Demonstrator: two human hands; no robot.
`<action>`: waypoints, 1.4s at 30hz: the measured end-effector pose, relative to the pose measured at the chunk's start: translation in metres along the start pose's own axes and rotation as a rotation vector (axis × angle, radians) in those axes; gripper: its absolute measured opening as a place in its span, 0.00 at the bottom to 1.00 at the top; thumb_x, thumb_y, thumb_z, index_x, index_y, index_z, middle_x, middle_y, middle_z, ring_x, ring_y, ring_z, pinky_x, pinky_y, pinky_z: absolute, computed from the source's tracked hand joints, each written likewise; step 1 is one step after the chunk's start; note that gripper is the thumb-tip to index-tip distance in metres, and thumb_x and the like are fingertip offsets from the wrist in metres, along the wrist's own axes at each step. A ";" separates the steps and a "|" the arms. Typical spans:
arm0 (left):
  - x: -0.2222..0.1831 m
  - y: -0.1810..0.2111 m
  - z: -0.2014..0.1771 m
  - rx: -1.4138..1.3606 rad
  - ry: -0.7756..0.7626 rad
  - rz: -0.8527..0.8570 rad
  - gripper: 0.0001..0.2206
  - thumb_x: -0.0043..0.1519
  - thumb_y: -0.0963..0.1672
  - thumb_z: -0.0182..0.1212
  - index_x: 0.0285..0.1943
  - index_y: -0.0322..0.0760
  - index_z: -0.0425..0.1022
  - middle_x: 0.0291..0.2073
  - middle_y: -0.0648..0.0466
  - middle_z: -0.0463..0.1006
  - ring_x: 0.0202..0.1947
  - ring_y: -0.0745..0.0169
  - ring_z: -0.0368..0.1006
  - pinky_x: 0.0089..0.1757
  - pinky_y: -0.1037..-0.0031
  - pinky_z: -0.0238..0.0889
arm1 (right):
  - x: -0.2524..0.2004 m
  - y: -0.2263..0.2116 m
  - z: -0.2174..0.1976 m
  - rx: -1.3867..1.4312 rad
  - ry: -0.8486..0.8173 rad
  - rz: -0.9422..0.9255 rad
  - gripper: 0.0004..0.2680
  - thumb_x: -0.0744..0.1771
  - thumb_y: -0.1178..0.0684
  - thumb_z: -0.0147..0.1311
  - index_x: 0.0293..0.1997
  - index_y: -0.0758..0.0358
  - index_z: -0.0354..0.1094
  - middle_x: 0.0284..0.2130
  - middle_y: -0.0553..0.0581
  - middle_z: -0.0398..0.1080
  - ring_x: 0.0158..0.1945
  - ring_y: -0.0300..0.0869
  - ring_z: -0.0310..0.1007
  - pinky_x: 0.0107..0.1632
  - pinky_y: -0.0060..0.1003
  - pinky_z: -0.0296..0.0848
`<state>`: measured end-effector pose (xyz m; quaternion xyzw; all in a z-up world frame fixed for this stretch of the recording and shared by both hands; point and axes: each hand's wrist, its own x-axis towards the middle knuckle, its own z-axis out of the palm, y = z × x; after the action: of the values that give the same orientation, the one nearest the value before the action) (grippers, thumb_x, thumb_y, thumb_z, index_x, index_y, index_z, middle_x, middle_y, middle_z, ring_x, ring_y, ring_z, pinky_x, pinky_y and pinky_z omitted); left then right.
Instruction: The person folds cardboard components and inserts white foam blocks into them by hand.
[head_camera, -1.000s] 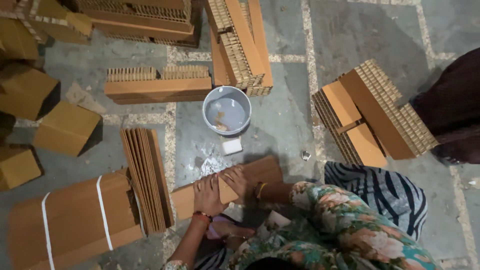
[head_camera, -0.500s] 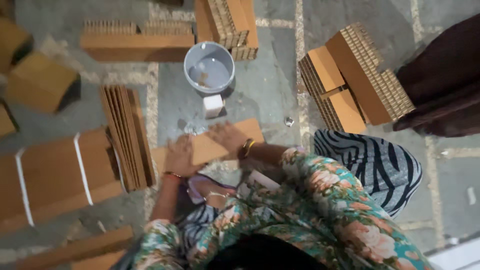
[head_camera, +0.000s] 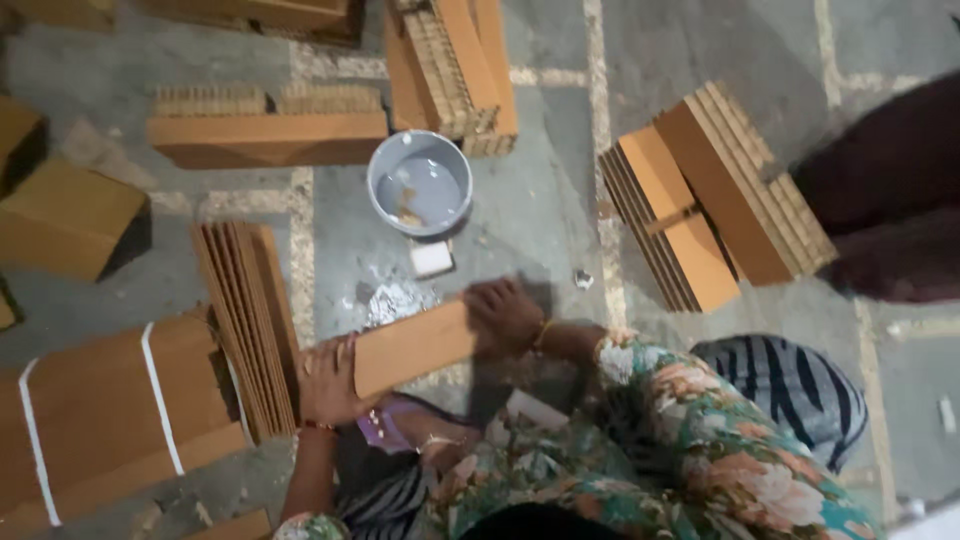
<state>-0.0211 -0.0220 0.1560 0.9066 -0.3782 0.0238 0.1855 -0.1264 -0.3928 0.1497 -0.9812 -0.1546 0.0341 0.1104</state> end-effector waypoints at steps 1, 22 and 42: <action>-0.002 0.000 0.000 -0.001 0.007 -0.001 0.50 0.41 0.66 0.62 0.68 0.36 0.65 0.57 0.42 0.72 0.59 0.41 0.66 0.59 0.41 0.51 | -0.002 0.001 0.001 0.058 0.051 -0.028 0.39 0.59 0.28 0.61 0.69 0.69 0.54 0.62 0.69 0.61 0.64 0.59 0.59 0.67 0.61 0.53; -0.003 0.011 -0.004 0.110 -0.065 -0.045 0.49 0.41 0.66 0.65 0.68 0.39 0.64 0.60 0.45 0.69 0.64 0.47 0.62 0.62 0.33 0.43 | 0.000 -0.013 -0.029 0.075 0.079 -0.033 0.45 0.52 0.28 0.68 0.70 0.66 0.53 0.61 0.69 0.61 0.66 0.60 0.57 0.67 0.62 0.50; 0.037 0.058 0.014 -0.004 -0.162 -0.019 0.48 0.39 0.58 0.72 0.68 0.34 0.60 0.57 0.39 0.67 0.61 0.38 0.61 0.61 0.44 0.47 | 0.050 -0.074 0.027 0.258 0.244 -0.108 0.40 0.54 0.38 0.67 0.71 0.68 0.53 0.58 0.69 0.64 0.63 0.62 0.60 0.65 0.62 0.55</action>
<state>-0.0361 -0.0897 0.1686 0.9088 -0.3834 -0.0520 0.1561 -0.1036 -0.3033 0.1388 -0.9461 -0.1867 -0.0715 0.2549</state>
